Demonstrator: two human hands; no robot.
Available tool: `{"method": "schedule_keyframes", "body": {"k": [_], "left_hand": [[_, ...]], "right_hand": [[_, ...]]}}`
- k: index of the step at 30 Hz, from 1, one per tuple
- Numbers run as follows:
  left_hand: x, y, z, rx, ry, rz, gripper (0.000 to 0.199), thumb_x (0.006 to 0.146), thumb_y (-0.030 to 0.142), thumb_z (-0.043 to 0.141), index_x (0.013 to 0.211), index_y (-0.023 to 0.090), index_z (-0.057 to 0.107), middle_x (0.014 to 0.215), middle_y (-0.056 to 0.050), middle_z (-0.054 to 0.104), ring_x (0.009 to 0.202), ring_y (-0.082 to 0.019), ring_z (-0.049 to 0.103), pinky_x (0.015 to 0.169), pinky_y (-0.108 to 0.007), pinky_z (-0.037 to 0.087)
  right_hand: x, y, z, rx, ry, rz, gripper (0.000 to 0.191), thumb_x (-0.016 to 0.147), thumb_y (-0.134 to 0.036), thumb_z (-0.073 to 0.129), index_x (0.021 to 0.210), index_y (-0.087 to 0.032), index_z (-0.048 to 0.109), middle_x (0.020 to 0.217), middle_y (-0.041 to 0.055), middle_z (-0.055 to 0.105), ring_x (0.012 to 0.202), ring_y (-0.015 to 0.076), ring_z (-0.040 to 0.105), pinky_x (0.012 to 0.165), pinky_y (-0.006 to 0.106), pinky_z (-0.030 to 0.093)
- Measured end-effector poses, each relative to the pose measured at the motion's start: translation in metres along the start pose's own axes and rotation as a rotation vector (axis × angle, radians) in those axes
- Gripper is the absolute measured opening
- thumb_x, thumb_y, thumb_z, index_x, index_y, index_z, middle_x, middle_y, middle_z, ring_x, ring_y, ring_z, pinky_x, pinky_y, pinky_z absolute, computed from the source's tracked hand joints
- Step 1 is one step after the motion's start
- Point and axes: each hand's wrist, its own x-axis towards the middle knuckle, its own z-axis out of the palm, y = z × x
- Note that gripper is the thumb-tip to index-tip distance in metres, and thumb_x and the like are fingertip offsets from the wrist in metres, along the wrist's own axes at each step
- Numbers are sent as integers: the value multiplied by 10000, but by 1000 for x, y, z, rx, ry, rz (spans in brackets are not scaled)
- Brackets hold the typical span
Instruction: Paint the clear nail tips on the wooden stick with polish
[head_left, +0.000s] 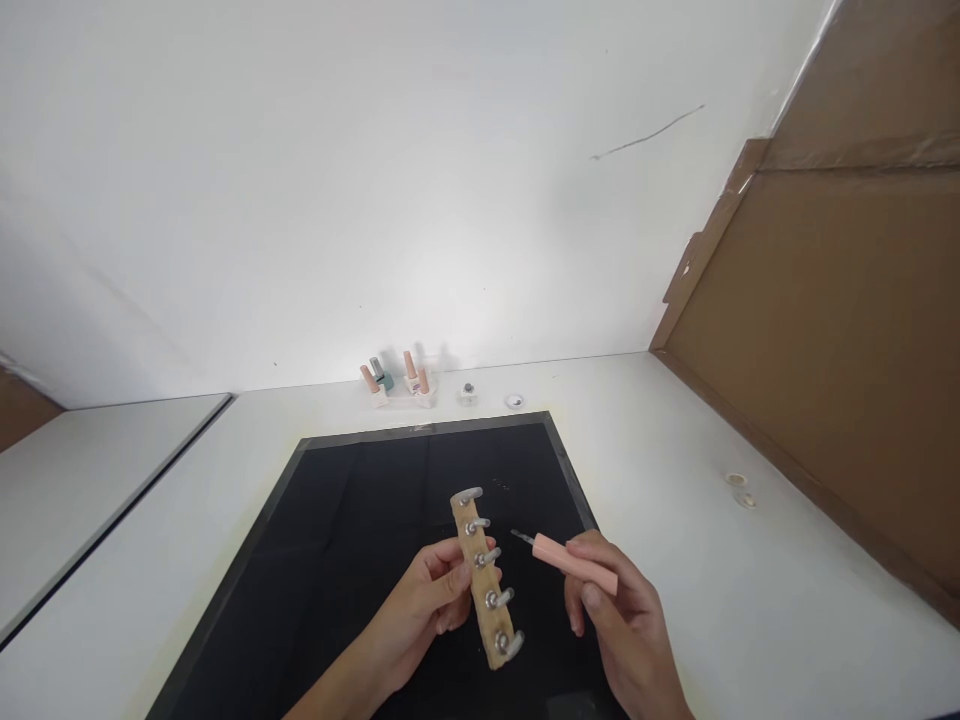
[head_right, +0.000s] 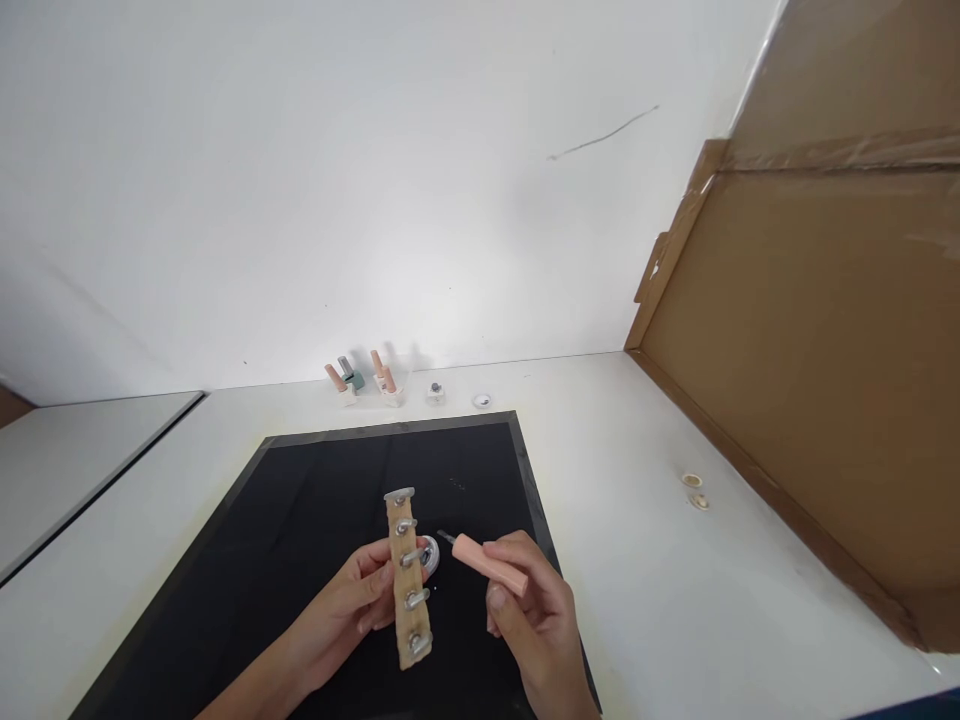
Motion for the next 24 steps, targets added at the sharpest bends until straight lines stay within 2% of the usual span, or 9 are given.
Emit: {"method": "schedule_keyframes", "body": {"k": [4,9,13,16,18,24], "left_hand": [[0,-1,0,-2,4,17,396,668,426,745,943,142,719,707,-34,638,394,-3,264,445,-226,138],[0,0,2,28,5,34,414,670,462,730,925,137,722,673,-23,615,402,-7,231,448,-226,150],[0,2,5,37,4,42,440,657,482,731,928,134,724,584,17,545,404,-16,202,445,-228,151],[-1,3,6,35,3,38,448,645,486,738,923,135,727,572,22,530,410,-21,211,449,-225,164],[-2,3,6,29,5,34,443,638,481,746,919,138,728,593,15,541,422,-24,224,454,-223,175],[-1,1,3,27,31,16,476,614,491,757,933,140,726,671,-23,571,465,-44,276,469,-224,195]], "right_hand": [[1,0,-2,-40,-71,-62,207,879,-354,543,1032,-299,672,861,38,560,448,85,504,421,244,455],[1,-5,1,-42,-97,-18,199,870,-346,556,1013,-296,686,869,46,565,469,94,504,430,249,459],[2,-8,0,-65,-194,-48,220,884,-332,536,1051,-293,673,855,49,562,482,102,525,434,249,470],[3,-9,0,-74,-214,-35,224,887,-335,533,1059,-294,671,860,49,561,489,102,529,449,251,474],[2,-10,2,-75,-186,-12,211,876,-347,551,1033,-294,682,856,44,562,488,95,516,457,249,467],[0,-4,3,-103,28,47,214,860,-374,571,987,-250,692,805,32,555,462,90,502,436,241,450]]}}
